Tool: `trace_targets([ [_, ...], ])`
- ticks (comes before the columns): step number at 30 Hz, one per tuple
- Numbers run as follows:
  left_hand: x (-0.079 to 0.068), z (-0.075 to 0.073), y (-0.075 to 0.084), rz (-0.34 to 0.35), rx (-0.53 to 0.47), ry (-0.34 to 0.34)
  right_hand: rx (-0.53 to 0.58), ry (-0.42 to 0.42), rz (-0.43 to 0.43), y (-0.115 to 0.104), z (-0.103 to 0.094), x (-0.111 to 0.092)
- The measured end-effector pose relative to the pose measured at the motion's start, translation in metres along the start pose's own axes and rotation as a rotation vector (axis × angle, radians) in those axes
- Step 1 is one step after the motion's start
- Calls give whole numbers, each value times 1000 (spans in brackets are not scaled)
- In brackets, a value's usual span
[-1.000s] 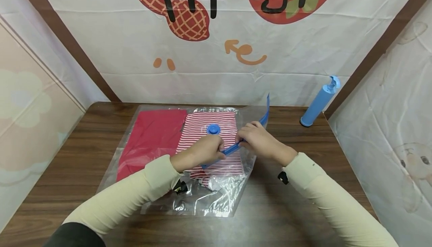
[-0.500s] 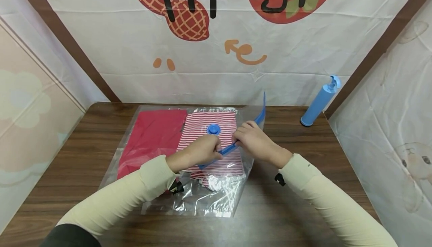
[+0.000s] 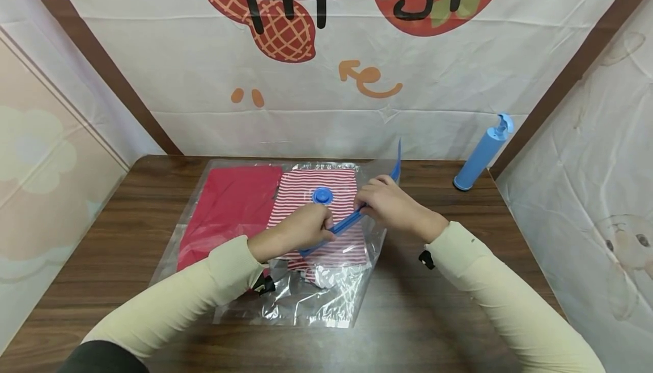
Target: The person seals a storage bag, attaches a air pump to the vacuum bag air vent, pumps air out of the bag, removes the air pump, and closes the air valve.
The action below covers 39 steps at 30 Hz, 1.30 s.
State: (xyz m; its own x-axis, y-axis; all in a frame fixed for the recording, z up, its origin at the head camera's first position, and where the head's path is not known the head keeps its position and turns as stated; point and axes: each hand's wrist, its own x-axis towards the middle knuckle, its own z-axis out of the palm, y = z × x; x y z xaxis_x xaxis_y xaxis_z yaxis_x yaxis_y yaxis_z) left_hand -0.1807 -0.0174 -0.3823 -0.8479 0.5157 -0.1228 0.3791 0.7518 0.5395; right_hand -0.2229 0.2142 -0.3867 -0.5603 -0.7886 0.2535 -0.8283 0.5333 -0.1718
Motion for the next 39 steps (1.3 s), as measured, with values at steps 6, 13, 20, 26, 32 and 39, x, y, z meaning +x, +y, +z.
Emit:
trace_targets([
  [6, -3, 0, -3, 22, -21, 18, -37, 4, -10, -2, 0, 4],
  [13, -5, -1, -5, 28, -10, 9, -122, 9, -41, -7, 3, 6],
  [20, -3, 2, -5, 22, -10, -3, -13, -40, 4, 0, -5, 7],
  [26, -4, -3, -4, 13, 15, -33, 4, -65, 8, 5, -10, 11],
  [32, 3, -9, 3, 10, 78, -17, -63, -72, -9, -3, -12, 22],
  [39, 11, -10, 5, 2, 74, 66, -108, -19, -62, -8, -7, 31],
])
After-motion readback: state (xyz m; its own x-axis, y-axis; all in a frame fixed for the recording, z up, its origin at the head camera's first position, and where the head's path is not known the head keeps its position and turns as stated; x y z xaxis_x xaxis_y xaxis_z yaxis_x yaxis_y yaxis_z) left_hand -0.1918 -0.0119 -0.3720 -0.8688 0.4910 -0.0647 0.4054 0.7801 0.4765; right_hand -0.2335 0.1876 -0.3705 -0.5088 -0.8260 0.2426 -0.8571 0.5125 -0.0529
